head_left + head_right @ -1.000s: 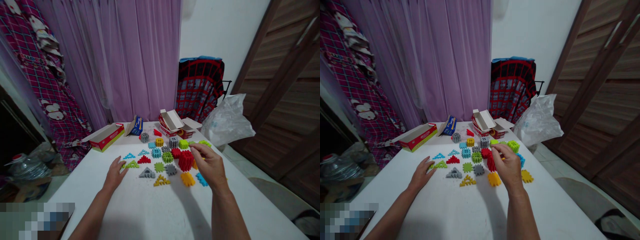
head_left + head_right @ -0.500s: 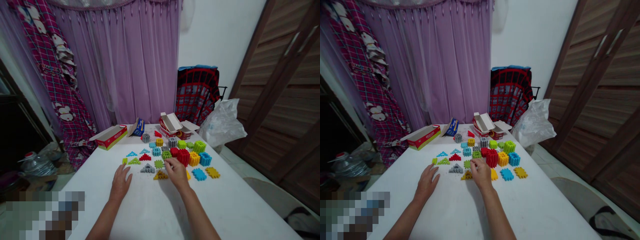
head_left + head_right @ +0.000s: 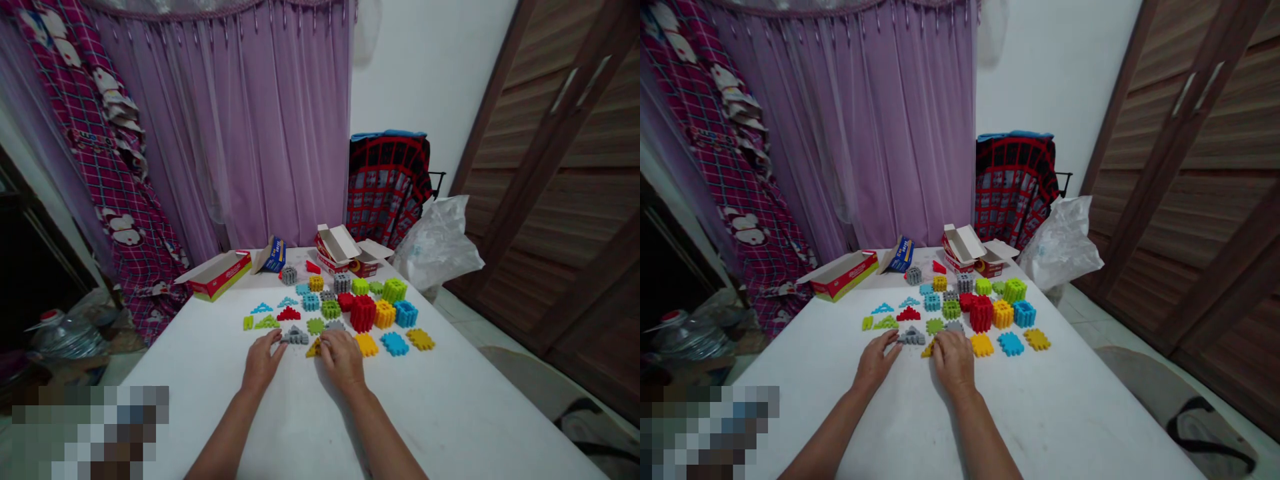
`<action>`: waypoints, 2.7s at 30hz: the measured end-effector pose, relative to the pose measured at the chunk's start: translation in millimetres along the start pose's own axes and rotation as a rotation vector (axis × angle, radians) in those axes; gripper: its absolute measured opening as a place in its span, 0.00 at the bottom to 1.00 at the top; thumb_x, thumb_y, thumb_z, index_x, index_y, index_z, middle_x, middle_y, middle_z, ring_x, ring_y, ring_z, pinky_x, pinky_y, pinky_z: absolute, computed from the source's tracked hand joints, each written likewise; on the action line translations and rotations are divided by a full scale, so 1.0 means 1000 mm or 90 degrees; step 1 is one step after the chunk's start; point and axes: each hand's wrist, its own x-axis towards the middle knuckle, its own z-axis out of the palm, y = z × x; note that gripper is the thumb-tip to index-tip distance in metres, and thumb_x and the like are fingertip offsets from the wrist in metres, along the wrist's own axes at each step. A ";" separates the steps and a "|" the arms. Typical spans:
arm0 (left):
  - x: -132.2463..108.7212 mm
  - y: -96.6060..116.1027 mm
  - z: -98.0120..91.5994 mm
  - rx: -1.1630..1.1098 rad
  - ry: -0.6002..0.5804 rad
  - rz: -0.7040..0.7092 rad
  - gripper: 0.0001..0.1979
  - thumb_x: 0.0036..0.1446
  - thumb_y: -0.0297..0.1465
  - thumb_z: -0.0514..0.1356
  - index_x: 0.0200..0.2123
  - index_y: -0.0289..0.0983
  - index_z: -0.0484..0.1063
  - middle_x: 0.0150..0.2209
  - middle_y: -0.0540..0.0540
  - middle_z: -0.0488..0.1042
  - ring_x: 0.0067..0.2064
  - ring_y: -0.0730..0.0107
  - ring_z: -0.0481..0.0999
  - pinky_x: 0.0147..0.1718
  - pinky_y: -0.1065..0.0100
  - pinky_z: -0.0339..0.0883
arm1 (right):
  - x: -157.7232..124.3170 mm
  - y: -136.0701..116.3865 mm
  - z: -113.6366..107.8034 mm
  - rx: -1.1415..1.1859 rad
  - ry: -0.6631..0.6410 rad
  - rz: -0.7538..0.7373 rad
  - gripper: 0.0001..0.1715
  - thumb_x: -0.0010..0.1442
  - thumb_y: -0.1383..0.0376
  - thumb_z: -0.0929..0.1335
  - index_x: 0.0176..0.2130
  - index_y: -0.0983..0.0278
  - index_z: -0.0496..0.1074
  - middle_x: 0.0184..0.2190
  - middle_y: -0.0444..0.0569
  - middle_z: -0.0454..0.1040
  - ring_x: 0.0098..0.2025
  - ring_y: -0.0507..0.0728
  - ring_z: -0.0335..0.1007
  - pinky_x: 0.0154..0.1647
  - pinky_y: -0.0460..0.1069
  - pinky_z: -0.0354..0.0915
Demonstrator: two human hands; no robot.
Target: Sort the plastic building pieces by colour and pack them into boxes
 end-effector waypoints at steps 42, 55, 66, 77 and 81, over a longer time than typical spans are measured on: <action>0.010 0.008 0.006 0.077 -0.050 -0.030 0.16 0.53 0.32 0.63 0.47 0.43 0.75 0.44 0.46 0.81 0.48 0.60 0.76 0.50 0.60 0.67 | -0.021 0.016 -0.002 -0.026 -0.065 0.003 0.23 0.54 0.70 0.67 0.51 0.62 0.72 0.50 0.52 0.75 0.53 0.61 0.68 0.56 0.56 0.62; 0.009 0.006 0.007 0.073 -0.051 -0.030 0.16 0.54 0.33 0.63 0.47 0.42 0.75 0.44 0.45 0.81 0.48 0.59 0.76 0.51 0.59 0.66 | -0.010 0.013 -0.003 -0.028 -0.167 0.044 0.15 0.60 0.72 0.68 0.45 0.58 0.76 0.42 0.46 0.78 0.46 0.58 0.69 0.49 0.52 0.60; 0.009 0.009 0.009 0.066 -0.043 -0.032 0.16 0.53 0.32 0.63 0.47 0.43 0.75 0.43 0.45 0.81 0.47 0.59 0.76 0.51 0.57 0.66 | -0.014 0.016 -0.002 -0.026 -0.115 0.050 0.15 0.58 0.71 0.67 0.45 0.60 0.75 0.42 0.49 0.78 0.46 0.59 0.69 0.51 0.53 0.61; 0.005 0.000 -0.009 -0.170 -0.075 -0.109 0.23 0.47 0.35 0.64 0.50 0.42 0.75 0.43 0.46 0.82 0.50 0.59 0.78 0.55 0.55 0.67 | -0.021 0.026 0.007 0.044 0.041 0.004 0.13 0.63 0.67 0.63 0.45 0.61 0.73 0.42 0.52 0.78 0.46 0.60 0.72 0.49 0.56 0.67; 0.016 -0.010 -0.018 -0.294 -0.043 -0.217 0.24 0.48 0.47 0.63 0.44 0.39 0.76 0.39 0.44 0.82 0.43 0.60 0.81 0.46 0.59 0.72 | -0.021 0.029 0.006 0.057 0.064 -0.030 0.12 0.65 0.67 0.63 0.45 0.61 0.74 0.41 0.52 0.79 0.45 0.60 0.73 0.47 0.56 0.68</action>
